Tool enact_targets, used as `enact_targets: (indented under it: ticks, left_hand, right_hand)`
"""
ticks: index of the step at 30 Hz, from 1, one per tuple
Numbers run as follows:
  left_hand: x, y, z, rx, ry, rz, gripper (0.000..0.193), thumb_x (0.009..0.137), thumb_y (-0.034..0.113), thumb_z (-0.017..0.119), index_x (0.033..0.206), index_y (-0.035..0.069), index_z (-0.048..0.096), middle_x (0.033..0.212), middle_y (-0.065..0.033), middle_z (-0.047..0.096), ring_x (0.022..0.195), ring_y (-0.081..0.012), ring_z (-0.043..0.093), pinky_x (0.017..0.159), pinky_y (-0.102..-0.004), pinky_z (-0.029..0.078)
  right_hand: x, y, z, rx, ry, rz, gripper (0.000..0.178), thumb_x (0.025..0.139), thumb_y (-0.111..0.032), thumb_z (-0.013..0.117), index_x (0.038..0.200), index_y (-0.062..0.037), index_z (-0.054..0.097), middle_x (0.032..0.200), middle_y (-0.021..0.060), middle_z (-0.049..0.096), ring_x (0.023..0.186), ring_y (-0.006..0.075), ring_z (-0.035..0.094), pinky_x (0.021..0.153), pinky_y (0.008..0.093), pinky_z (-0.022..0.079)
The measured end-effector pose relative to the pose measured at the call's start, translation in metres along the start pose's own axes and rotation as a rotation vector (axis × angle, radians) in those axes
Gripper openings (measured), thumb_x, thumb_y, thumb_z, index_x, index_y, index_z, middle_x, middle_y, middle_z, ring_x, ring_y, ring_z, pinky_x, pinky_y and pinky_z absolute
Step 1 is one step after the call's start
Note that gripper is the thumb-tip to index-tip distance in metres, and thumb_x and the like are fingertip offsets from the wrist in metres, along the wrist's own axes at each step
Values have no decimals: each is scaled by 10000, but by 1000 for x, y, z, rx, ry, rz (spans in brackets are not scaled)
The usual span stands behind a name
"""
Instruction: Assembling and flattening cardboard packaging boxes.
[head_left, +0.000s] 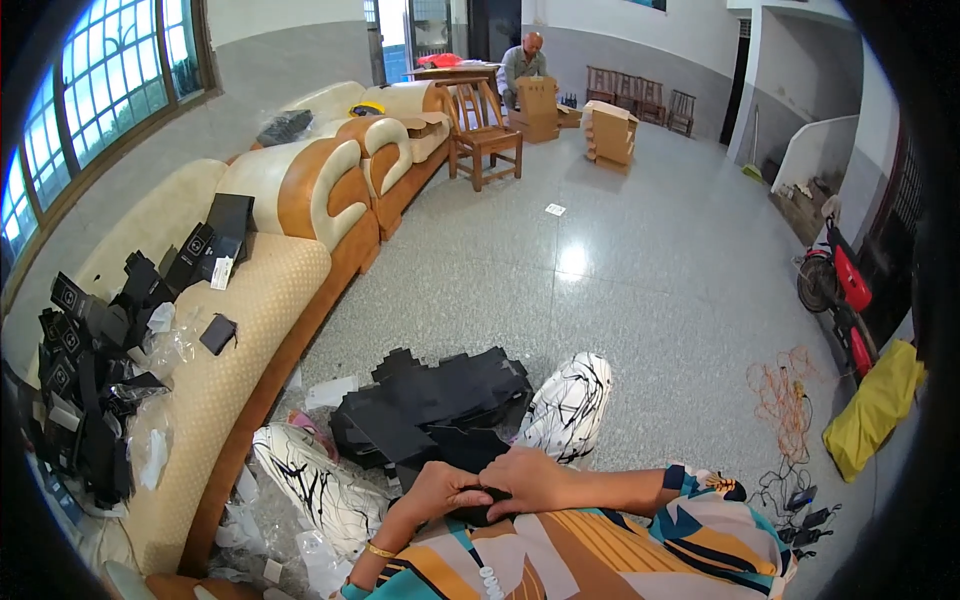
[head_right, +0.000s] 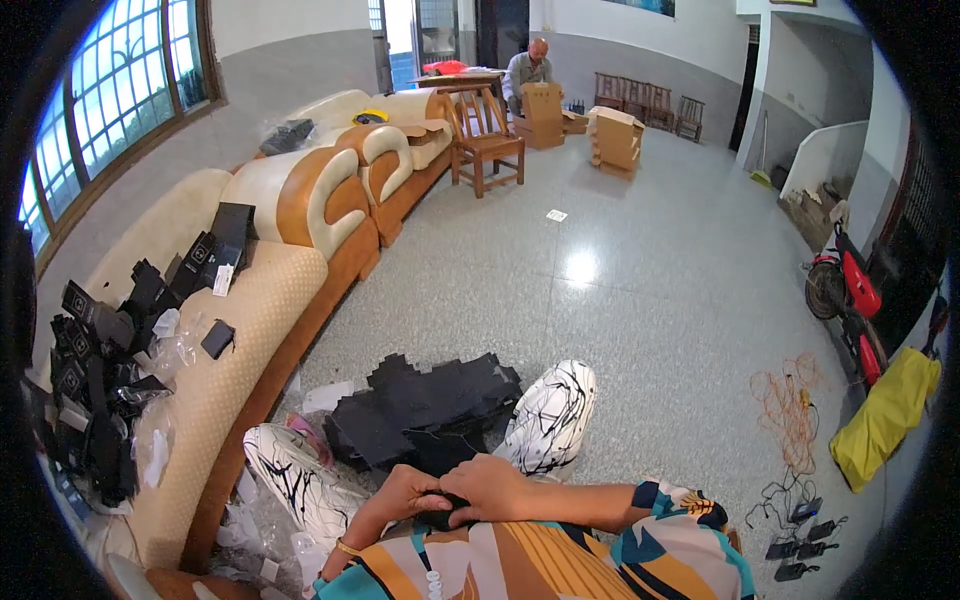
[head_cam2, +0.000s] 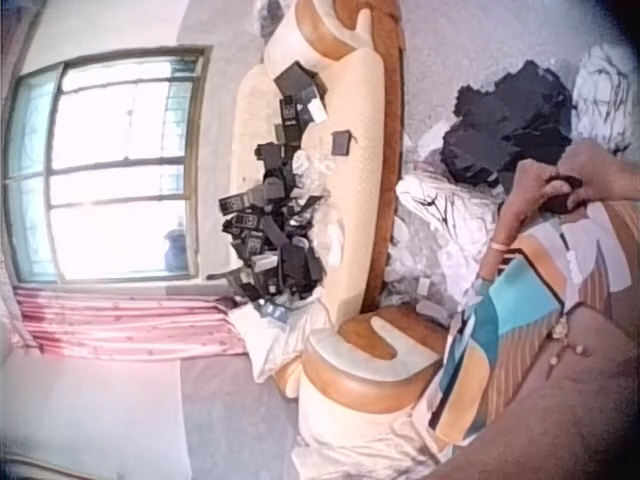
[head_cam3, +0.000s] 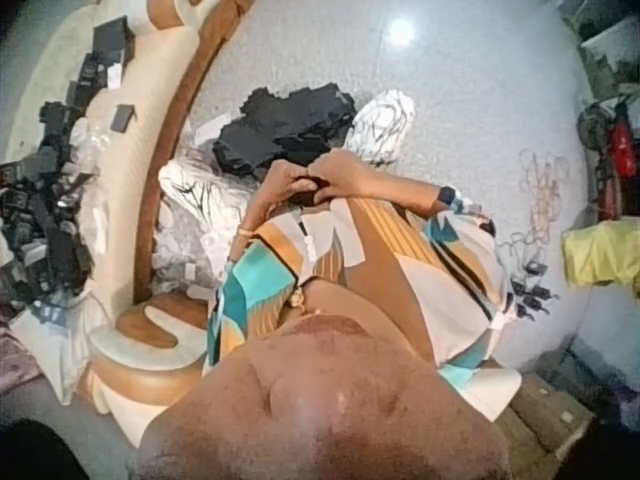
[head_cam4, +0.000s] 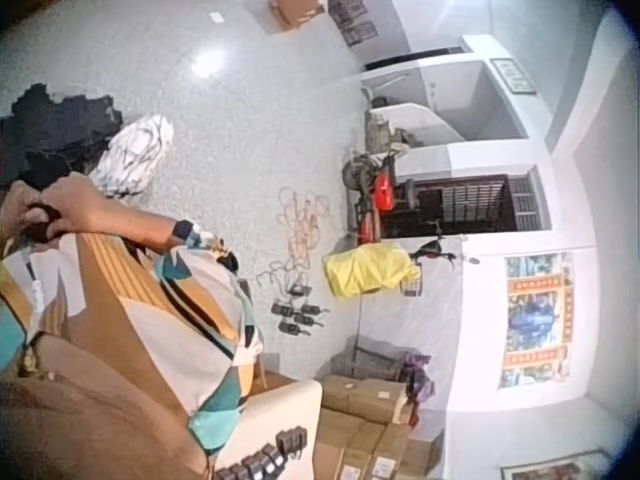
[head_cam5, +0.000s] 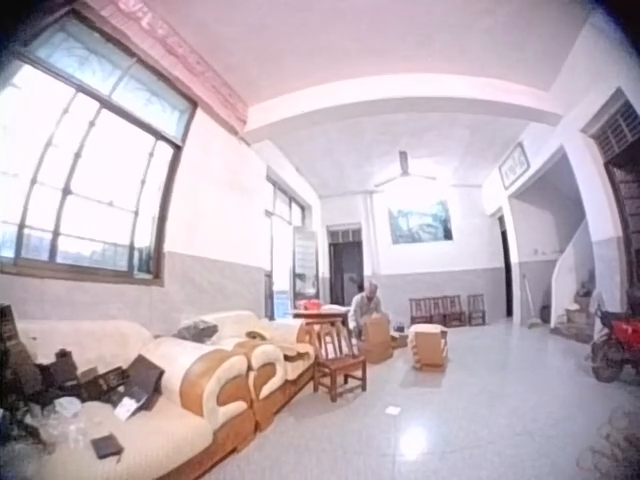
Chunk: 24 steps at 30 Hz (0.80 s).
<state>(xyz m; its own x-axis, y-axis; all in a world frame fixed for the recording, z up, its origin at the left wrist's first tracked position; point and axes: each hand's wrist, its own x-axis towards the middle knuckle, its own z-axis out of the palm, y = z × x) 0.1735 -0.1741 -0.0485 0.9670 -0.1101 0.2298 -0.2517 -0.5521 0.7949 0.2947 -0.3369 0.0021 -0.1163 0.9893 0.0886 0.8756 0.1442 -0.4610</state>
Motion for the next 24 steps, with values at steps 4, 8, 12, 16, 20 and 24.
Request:
enact_targets:
  ticks: [4, 8, 12, 16, 20, 24]
  left_hand:
    - [-7, -5, 1, -22, -49, 46, 330, 777, 428, 617, 792, 99, 651, 548, -130, 468, 449, -279, 423, 438, -312, 354]
    - [-7, 2, -4, -54, -93, 47, 338, 798, 418, 601, 764, 82, 622, 547, -142, 437, 447, -283, 400, 434, -323, 339]
    - [-6, 2, -7, -107, -148, 38, 352, 843, 382, 562, 710, 57, 553, 553, -140, 403, 461, -274, 382, 439, -320, 327]
    - [-6, -3, -11, -247, -198, 11, 379, 887, 344, 512, 669, 37, 474, 562, -129, 334, 474, -238, 320, 447, -316, 307]
    - [-4, -4, -15, -260, -226, 23, 382, 904, 332, 488, 665, 36, 452, 568, -119, 297, 484, -223, 286, 448, -316, 297]
    - [-2, -4, -17, -284, -227, 39, 397, 916, 335, 466, 659, 34, 433, 568, -110, 274, 480, -217, 275, 444, -317, 284]
  right_hand:
    - [-7, -11, 7, -25, 58, 51, 415, 697, -425, 669, 836, -66, 514, 744, 109, 553, 756, 294, 568, 650, 390, 429]
    - [-11, -16, 9, -3, 115, 70, 417, 681, -397, 694, 821, -56, 499, 740, 119, 545, 751, 304, 563, 651, 385, 441]
    - [-13, -18, 9, -6, 146, 62, 436, 671, -379, 710, 825, -41, 481, 732, 128, 538, 746, 311, 562, 643, 384, 443]
    - [-12, -23, 1, 38, 160, 100, 472, 675, -355, 719, 863, -25, 439, 728, 152, 537, 741, 327, 566, 637, 389, 445]
    - [-10, -20, 1, 67, 158, 107, 483, 680, -335, 725, 880, -21, 417, 725, 161, 540, 736, 335, 570, 635, 390, 447]
    - [-10, -20, 2, 46, 183, 90, 483, 681, -334, 726, 877, -19, 416, 710, 154, 539, 729, 334, 571, 627, 383, 448]
